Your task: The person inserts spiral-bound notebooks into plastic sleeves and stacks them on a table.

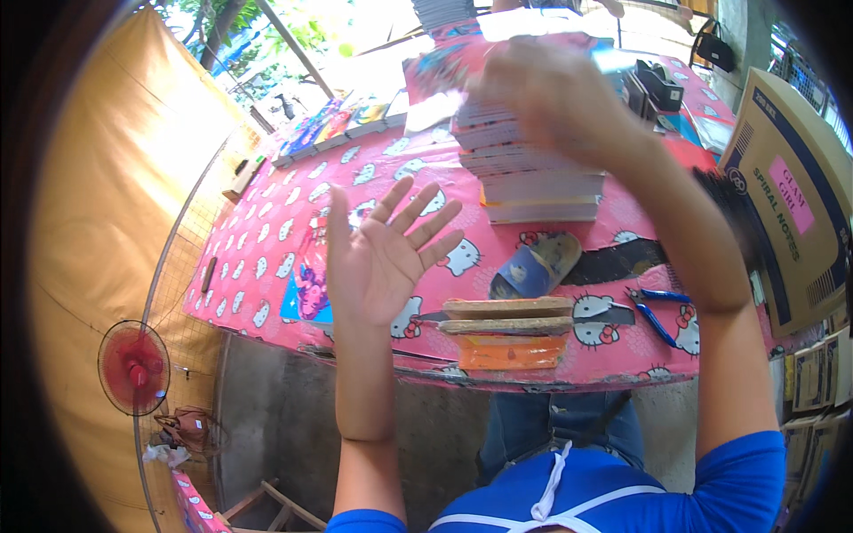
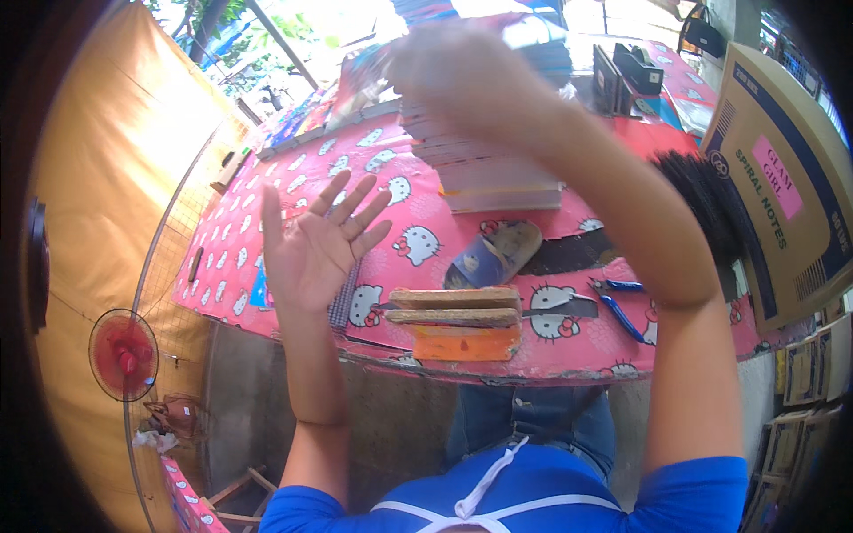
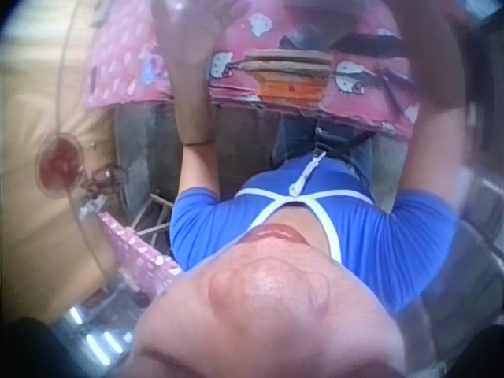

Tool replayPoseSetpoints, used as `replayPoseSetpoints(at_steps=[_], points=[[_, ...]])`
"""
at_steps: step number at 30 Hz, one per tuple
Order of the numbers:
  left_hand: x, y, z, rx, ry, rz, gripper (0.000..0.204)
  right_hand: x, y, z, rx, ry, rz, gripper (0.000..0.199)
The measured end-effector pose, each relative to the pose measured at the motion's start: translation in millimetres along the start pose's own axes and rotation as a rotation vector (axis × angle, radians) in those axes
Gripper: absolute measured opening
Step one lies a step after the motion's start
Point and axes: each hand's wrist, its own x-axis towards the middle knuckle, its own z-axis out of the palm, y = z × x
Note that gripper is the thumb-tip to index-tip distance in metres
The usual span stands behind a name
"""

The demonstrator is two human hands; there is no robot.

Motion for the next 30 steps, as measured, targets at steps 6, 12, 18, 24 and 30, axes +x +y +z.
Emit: replayPoseSetpoints(at_steps=[6, 12, 18, 24, 30], points=[[-24, -36, -19, 0.63, 0.226, 0.418, 0.014, -114, -79, -43, 0.333, 0.134, 0.322, 0.05], [-52, -46, -9, 0.989, -0.18, 0.662, 0.037, -186, -125, -38, 1.133, 0.178, 0.995, 0.037], [-62, -73, -11, 0.8, 0.166, 0.336, 0.052, -223, -155, -24, 1.126, 0.05, 1.013, 0.038], [-75, -90, -34, 0.896, 0.264, 0.49, 0.071, -223, -170, -21, 1.167, -0.014, 1.054, 0.035], [-82, -103, -55, 0.69, 0.661, 0.689, 0.065, -238, -171, -33, 0.888, -0.338, 0.904, 0.076]])
